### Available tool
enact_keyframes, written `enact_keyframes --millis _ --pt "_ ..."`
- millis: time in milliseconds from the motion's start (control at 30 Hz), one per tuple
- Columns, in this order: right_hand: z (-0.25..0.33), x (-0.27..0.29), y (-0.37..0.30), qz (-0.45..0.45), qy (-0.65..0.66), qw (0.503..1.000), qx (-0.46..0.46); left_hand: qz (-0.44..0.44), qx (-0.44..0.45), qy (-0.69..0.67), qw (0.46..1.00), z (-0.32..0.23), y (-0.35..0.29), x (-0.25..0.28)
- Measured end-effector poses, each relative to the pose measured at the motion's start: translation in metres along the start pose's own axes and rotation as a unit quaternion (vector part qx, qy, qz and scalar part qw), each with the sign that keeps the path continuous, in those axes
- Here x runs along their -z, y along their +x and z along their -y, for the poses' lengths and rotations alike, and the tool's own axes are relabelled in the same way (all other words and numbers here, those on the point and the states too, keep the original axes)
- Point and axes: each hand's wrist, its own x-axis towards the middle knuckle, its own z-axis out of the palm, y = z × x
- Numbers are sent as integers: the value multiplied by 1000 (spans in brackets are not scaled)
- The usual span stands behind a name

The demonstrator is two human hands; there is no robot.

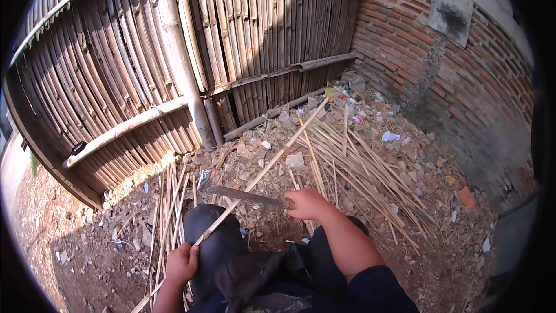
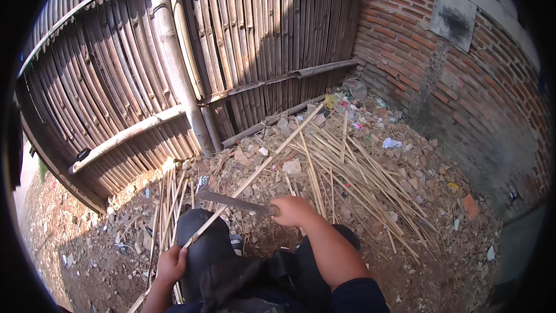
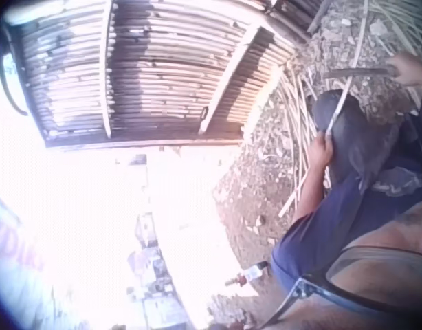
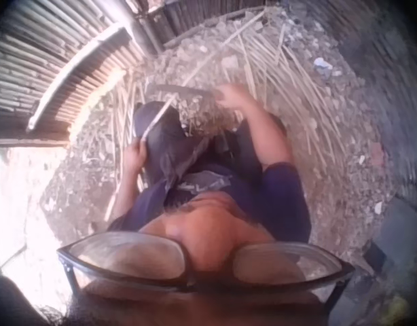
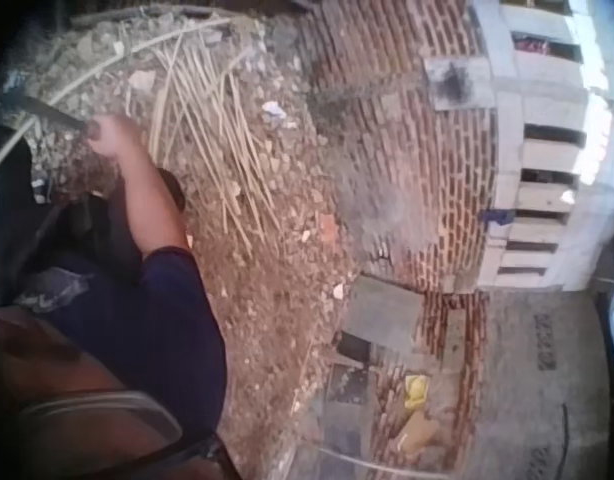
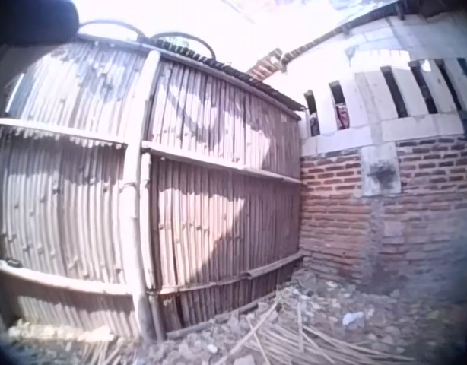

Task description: The person shaves a thin strip of bamboo by hand using a curved blade, holding the strip against their leg protected by a dark cloth while pulling the blade along the wood.

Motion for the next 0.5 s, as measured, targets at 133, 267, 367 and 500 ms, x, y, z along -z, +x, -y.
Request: enact_keyframes --millis 133,267,367,500 --pt "-28 6 1 -55 51 995 -68 -17 -17 -6 1000 1 0 -6" --pt "-25 8 -2 -71 25 992 -102 -25 -25 9 999 -2 1 -5" --pt "-11 5 -7 -39 21 996 -74 -21 -23 11 999 -2 0 -4" --pt "2 7 -5 37 -11 999 -38 -23 -24 20 999 0 -1 -4"
